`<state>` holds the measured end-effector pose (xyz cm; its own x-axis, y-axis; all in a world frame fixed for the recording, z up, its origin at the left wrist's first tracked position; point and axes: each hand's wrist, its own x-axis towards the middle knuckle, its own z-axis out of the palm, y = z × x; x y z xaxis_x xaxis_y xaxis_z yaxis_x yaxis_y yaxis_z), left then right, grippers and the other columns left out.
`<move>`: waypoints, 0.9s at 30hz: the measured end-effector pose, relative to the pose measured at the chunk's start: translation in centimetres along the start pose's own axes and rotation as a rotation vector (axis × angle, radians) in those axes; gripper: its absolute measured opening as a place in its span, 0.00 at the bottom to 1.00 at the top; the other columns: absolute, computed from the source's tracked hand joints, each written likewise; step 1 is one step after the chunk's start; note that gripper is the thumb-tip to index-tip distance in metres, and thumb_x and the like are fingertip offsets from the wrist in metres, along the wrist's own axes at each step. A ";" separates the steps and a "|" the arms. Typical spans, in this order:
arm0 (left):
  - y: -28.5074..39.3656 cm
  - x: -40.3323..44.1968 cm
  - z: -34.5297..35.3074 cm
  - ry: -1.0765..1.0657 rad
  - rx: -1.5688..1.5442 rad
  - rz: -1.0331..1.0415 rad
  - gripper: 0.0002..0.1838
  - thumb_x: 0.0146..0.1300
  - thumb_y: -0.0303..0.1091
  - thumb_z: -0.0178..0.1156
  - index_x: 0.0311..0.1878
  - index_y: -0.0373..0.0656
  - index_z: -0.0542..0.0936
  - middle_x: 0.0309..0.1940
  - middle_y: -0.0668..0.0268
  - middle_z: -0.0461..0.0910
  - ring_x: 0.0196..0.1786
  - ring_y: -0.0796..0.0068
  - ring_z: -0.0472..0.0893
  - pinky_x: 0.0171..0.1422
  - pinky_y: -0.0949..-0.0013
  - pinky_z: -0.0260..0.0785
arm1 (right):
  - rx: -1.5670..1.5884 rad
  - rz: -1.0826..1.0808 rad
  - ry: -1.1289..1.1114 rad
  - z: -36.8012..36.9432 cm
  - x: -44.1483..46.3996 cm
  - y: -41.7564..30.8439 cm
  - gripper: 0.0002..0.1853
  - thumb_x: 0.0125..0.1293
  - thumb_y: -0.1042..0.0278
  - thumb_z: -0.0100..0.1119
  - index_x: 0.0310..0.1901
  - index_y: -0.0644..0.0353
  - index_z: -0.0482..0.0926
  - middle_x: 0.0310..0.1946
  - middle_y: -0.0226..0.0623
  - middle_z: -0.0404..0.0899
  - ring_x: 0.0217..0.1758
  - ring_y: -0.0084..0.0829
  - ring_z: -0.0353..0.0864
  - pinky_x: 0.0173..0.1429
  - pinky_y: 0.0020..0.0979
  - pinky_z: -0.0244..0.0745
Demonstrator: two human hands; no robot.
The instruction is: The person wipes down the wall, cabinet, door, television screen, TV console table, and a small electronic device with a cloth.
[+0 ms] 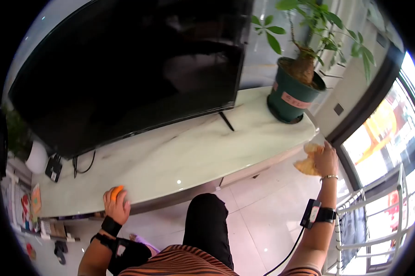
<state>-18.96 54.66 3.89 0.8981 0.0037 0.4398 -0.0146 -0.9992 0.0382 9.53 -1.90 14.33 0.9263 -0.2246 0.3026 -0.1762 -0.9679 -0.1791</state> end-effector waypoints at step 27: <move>-0.7 -1.1 0.2 0.233 -0.251 -0.107 0.15 0.48 0.34 0.63 0.39 0.41 0.74 0.44 0.57 0.74 0.48 0.52 0.70 0.53 0.56 0.61 | 0.763 -0.866 -0.450 0.2 -14.9 -19.2 0.21 0.48 0.76 0.57 0.47 0.50 0.80 0.50 0.43 0.72 0.52 0.41 0.73 0.57 0.34 0.70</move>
<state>-19.82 55.32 3.18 0.7766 0.1463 0.6127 -0.0590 -0.9515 0.3019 -0.79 20.04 13.04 0.6995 0.6609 0.2719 0.6505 -0.4315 -0.6250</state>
